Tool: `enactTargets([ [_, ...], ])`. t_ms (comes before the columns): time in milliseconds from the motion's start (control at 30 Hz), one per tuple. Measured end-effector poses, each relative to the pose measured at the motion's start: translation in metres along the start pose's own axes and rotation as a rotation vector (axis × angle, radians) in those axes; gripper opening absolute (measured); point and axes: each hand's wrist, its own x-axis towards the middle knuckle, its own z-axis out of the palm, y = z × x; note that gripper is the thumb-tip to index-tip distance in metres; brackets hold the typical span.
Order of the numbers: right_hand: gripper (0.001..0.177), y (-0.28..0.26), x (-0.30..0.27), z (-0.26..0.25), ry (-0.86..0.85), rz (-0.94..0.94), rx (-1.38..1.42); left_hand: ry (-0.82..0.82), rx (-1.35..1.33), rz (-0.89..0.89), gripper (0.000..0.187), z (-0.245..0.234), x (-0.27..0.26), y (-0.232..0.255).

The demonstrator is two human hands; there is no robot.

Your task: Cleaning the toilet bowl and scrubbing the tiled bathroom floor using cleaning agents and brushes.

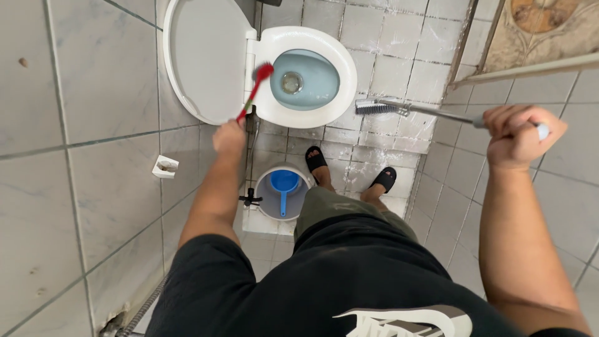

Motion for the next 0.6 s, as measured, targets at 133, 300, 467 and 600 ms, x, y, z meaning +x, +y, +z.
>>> enactTargets([
  [133,0.024,-0.001,0.001,0.014,-0.016,0.013,-0.017,0.026,-0.093,-0.065,0.057,-0.059,0.018,0.047],
  [300,0.022,-0.004,-0.008,0.025,-0.03,0.019,-0.045,-0.129,-0.196,-0.132,0.059,-0.002,-0.022,0.04],
  [467,0.023,-0.009,-0.011,0.006,-0.004,-0.017,-0.05,-0.255,-0.31,-0.203,0.069,0.11,-0.093,0.044],
  [600,0.023,-0.009,-0.015,-0.003,0.025,0.018,-0.024,-0.395,-0.607,0.004,0.073,0.124,-0.096,0.123],
])
